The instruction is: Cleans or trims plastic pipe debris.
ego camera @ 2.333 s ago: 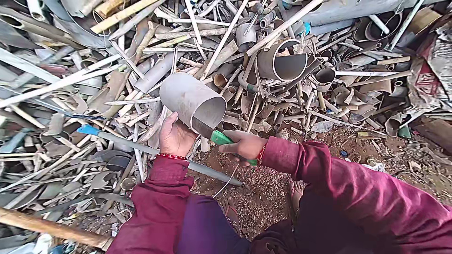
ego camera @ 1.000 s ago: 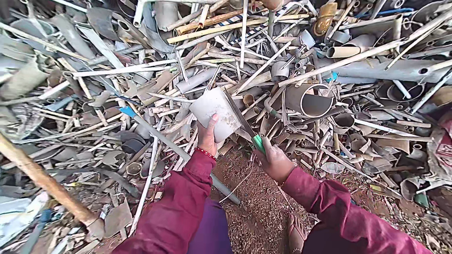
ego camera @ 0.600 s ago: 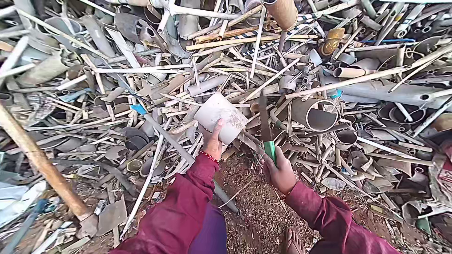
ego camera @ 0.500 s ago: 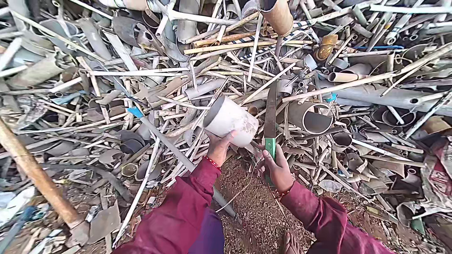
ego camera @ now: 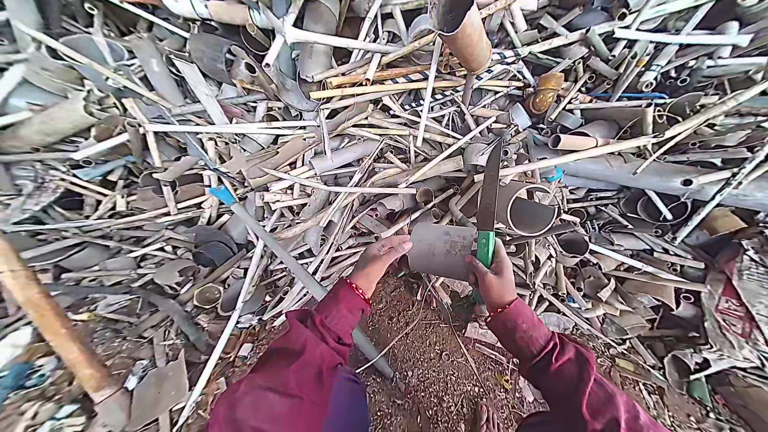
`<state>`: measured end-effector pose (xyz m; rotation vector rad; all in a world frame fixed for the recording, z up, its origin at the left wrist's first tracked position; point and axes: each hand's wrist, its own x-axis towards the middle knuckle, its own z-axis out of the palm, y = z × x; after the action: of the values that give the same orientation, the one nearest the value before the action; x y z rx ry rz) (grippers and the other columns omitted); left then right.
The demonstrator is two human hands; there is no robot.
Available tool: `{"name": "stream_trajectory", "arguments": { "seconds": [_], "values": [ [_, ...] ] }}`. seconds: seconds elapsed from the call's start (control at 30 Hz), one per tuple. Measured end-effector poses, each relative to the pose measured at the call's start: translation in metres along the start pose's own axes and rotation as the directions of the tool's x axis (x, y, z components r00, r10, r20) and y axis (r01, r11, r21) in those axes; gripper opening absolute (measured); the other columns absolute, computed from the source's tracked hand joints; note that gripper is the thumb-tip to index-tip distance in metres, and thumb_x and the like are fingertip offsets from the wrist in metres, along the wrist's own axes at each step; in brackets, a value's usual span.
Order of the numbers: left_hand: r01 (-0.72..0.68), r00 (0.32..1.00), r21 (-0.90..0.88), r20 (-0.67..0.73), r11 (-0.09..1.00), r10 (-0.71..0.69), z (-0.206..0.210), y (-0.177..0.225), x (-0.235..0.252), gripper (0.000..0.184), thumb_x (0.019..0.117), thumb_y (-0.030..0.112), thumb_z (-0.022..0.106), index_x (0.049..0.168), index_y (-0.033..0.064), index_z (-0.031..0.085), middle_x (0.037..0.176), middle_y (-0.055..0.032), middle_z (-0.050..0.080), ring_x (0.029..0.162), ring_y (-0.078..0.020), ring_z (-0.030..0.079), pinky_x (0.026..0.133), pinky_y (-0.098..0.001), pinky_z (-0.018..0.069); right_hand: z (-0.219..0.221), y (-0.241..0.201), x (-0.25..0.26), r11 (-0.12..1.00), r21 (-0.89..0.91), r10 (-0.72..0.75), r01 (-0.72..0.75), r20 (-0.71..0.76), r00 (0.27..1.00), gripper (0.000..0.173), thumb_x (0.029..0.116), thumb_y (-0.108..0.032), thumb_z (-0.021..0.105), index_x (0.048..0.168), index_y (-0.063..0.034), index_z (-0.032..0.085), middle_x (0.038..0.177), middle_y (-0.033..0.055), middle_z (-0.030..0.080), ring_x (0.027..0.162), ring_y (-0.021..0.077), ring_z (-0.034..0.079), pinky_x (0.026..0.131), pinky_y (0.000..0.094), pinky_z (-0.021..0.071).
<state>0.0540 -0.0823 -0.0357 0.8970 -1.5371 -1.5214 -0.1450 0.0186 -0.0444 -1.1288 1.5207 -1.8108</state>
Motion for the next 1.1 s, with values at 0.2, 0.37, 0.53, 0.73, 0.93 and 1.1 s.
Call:
{"name": "stream_trajectory", "arguments": {
  "seconds": [0.2,0.37,0.53,0.73,0.93,1.1],
  "values": [
    [0.23,0.97,-0.329,0.157,0.916,-0.187,0.012,0.004,-0.01,0.029,0.1074,0.012,0.048,0.133,0.0002,0.047,0.107,-0.0074,0.068,0.095,-0.012,0.07,0.087,-0.0286,0.0584,-0.012,0.001,0.009,0.988,-0.085,-0.111,0.127,0.174,0.979,0.038,0.0918,-0.002,0.06,0.127,0.0048,0.046,0.083,0.0,0.063,0.053,0.0004,0.054,0.05,0.0169,0.0485],
    [0.147,0.972,-0.598,-0.06,0.788,-0.227,0.038,0.009,-0.016,0.023,0.097,-0.008,0.049,0.118,0.0009,0.05,0.094,-0.0124,0.068,0.082,-0.0185,0.071,0.075,-0.0342,0.0616,-0.006,-0.011,0.0,0.779,-0.618,-0.048,0.109,0.114,0.992,0.043,0.1056,-0.029,0.057,0.136,0.0018,0.058,0.095,0.0197,0.07,0.078,0.0304,0.068,0.076,0.0504,0.0539],
    [0.006,0.97,-0.649,-0.18,0.761,-0.161,0.026,0.006,-0.005,0.032,0.0856,-0.018,0.045,0.109,0.0027,0.05,0.091,-0.01,0.066,0.079,-0.016,0.068,0.072,-0.0322,0.0599,0.018,-0.02,-0.027,0.578,-0.756,0.069,0.308,0.421,0.904,0.048,0.1077,-0.032,0.051,0.144,-0.0001,0.055,0.108,0.0264,0.072,0.096,0.0471,0.071,0.083,0.0643,0.0535],
    [-0.028,0.958,-0.607,-0.244,0.794,-0.152,0.026,0.006,-0.005,0.046,0.0804,-0.023,0.047,0.119,0.0018,0.046,0.101,-0.0125,0.061,0.086,-0.017,0.067,0.074,-0.0336,0.0591,0.015,-0.019,-0.021,0.604,-0.762,0.09,0.233,0.356,0.93,0.045,0.1084,-0.029,0.05,0.141,0.0027,0.053,0.102,0.0266,0.071,0.096,0.0455,0.071,0.085,0.0614,0.0534],
    [-0.032,0.959,-0.553,-0.252,0.832,-0.13,0.023,0.005,-0.008,0.049,0.0768,-0.024,0.047,0.119,0.0017,0.046,0.103,-0.0125,0.061,0.089,-0.0176,0.066,0.075,-0.0344,0.0589,0.009,-0.019,-0.011,0.663,-0.731,0.142,0.158,0.331,0.933,0.046,0.1093,-0.029,0.049,0.142,0.0043,0.051,0.104,0.0266,0.07,0.098,0.0422,0.069,0.09,0.0575,0.0518],
    [-0.026,0.95,-0.41,-0.293,0.911,-0.105,0.022,0.003,-0.01,0.057,0.0733,-0.026,0.05,0.126,-0.0023,0.047,0.111,-0.0143,0.058,0.097,-0.017,0.063,0.081,-0.0334,0.0563,0.006,-0.015,-0.006,0.738,-0.662,0.219,0.13,0.417,0.882,0.044,0.1092,-0.031,0.049,0.137,0.0027,0.053,0.097,0.0206,0.067,0.087,0.0324,0.067,0.084,0.0516,0.0521]
  ]
}}
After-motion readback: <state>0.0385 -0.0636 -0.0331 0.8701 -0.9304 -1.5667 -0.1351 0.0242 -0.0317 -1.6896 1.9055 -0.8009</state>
